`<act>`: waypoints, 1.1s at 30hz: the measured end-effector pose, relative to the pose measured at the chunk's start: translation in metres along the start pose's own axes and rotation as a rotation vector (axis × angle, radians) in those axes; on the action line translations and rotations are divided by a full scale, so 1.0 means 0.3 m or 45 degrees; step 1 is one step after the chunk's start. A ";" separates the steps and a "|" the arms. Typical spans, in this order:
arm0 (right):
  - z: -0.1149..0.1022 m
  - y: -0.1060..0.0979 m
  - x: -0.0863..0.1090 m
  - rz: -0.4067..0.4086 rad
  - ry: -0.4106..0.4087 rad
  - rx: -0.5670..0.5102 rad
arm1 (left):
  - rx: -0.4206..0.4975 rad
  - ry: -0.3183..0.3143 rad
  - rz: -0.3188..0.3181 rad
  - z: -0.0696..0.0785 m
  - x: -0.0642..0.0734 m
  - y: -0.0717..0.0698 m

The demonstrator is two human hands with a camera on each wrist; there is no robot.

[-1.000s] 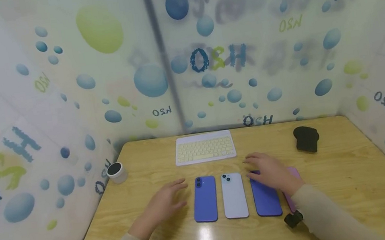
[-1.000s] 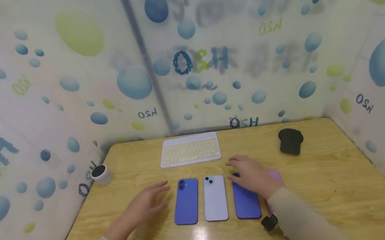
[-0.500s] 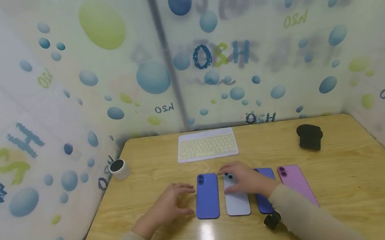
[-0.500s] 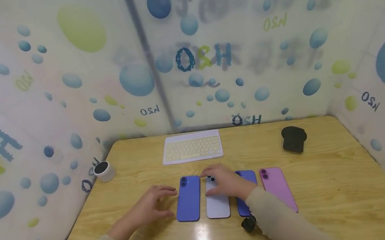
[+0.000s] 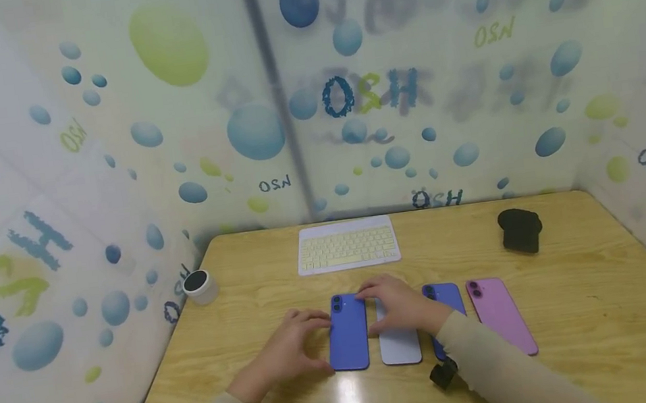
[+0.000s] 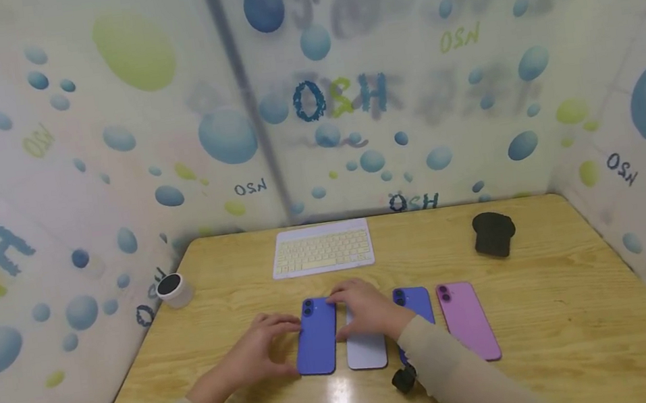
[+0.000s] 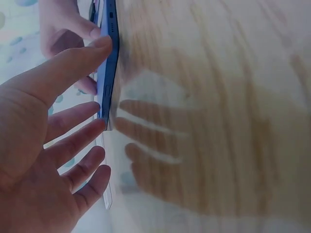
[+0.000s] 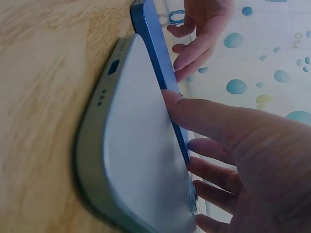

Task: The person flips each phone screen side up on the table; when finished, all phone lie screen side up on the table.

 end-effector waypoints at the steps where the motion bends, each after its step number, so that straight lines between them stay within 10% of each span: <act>1: -0.002 0.001 0.000 -0.003 0.006 -0.001 | -0.012 0.004 0.000 0.002 0.001 0.001; 16: -0.011 0.010 -0.018 0.002 0.050 -0.068 | -0.280 0.083 0.048 0.034 -0.004 -0.007; 33: -0.029 -0.020 -0.015 0.132 0.025 -0.147 | -0.247 0.094 0.043 0.023 0.001 -0.004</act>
Point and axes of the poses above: each hand's wrist, its own x-axis away from the middle knuckle, its own y-axis out of the palm, z = x × y, the point moved 3 cm from there along -x, towards the middle knuckle, and after that the axes turned 7 degrees about x, right-handed, at the moved point
